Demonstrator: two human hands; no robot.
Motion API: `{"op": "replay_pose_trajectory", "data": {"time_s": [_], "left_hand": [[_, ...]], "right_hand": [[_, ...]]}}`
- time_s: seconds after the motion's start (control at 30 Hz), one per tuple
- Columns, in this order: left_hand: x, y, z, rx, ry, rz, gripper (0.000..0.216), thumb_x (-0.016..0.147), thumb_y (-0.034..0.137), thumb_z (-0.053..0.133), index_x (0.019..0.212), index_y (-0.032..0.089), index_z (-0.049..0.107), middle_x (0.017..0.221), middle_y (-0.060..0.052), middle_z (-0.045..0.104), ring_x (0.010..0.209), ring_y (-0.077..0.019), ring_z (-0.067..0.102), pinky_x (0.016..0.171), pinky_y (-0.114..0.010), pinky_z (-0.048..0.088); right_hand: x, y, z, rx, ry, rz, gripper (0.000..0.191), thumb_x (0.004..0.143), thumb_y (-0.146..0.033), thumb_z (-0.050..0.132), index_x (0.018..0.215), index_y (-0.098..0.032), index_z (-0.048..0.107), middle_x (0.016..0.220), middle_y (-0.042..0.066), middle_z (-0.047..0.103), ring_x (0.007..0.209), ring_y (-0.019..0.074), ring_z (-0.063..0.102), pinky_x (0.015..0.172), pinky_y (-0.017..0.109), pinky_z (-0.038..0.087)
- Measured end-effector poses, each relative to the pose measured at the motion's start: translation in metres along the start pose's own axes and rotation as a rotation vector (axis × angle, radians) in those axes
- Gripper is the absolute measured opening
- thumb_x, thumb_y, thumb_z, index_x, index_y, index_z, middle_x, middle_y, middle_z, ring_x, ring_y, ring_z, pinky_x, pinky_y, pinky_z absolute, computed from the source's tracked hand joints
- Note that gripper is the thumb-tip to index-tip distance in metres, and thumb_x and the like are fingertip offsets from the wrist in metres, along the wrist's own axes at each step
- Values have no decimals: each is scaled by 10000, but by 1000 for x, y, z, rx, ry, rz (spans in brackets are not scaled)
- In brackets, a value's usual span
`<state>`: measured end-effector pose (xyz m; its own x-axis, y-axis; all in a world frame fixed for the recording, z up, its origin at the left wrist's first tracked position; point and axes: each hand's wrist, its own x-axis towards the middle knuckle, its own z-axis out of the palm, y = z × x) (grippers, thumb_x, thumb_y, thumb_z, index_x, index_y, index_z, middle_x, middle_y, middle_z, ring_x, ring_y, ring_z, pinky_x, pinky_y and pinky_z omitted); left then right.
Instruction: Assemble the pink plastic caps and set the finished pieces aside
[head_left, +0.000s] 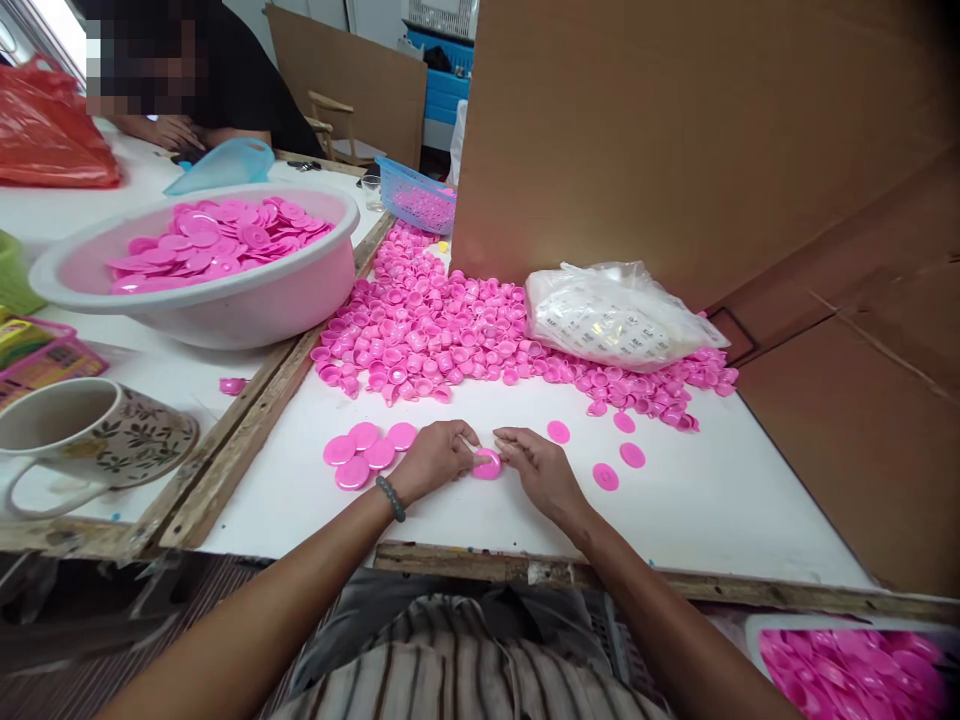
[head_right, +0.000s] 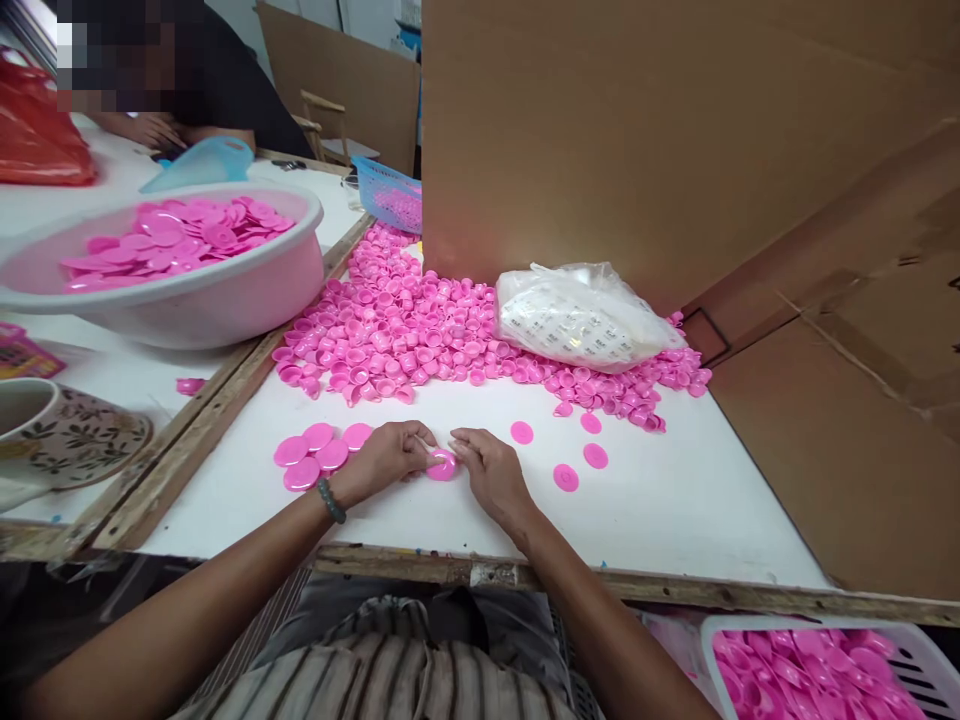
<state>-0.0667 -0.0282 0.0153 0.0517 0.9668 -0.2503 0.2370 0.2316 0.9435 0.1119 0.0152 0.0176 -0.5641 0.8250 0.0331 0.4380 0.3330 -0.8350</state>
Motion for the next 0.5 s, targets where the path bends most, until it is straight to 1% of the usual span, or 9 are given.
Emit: {"op": "replay_pose_trajectory", "data": {"time_s": [0.03,0.1,0.17,0.27,0.37,0.43,0.5], "left_hand": [[2,2,0,-46,-8,-62,311,642,378,695,782,138,554,519,18,572,456,-104,518,423,-184,375],[7,6,0,-119,-5,-175,342,587,340,742,765,132,537,497,13,573,449,-111,535,434,-195,416],[12,10,1,-163,3,-264,351,555,289,768,755,128,528,495,1,588,463,-125,564,459,-214,456],[18,17,0,-179,-16,-354,312,552,222,767,710,123,517,472,-11,594,463,-138,583,469,-222,477],[22,21,0,-152,-17,-407,288,549,165,757,663,128,495,435,-4,582,439,-140,579,453,-215,471],[23,22,-1,-138,-15,-427,279,559,152,747,652,132,486,418,3,571,427,-141,576,446,-217,471],[22,22,-1,-136,-17,-430,278,568,164,745,650,136,481,419,3,573,431,-145,581,450,-224,480]], "right_hand": [[-1,0,-1,-111,-4,-91,227,861,-301,466,1035,-209,578,969,57,597,868,172,562,745,319,457],[-1,1,-3,-304,-54,-239,223,839,-285,523,1043,-225,592,986,61,579,906,183,521,735,312,438],[1,1,-5,-422,-109,-315,191,834,-292,541,998,-223,613,934,59,581,870,181,496,690,294,422],[7,0,-8,-527,-163,-374,185,845,-339,520,913,-206,629,855,58,577,818,176,466,647,281,392],[13,-2,-11,-604,-215,-413,217,848,-369,507,867,-190,629,805,60,564,795,181,447,607,278,359],[15,-1,-11,-638,-224,-427,221,852,-366,501,871,-188,629,795,61,561,777,183,441,595,284,346],[13,1,-9,-627,-216,-428,214,849,-360,508,920,-196,624,814,60,568,784,186,443,614,292,356]]}}
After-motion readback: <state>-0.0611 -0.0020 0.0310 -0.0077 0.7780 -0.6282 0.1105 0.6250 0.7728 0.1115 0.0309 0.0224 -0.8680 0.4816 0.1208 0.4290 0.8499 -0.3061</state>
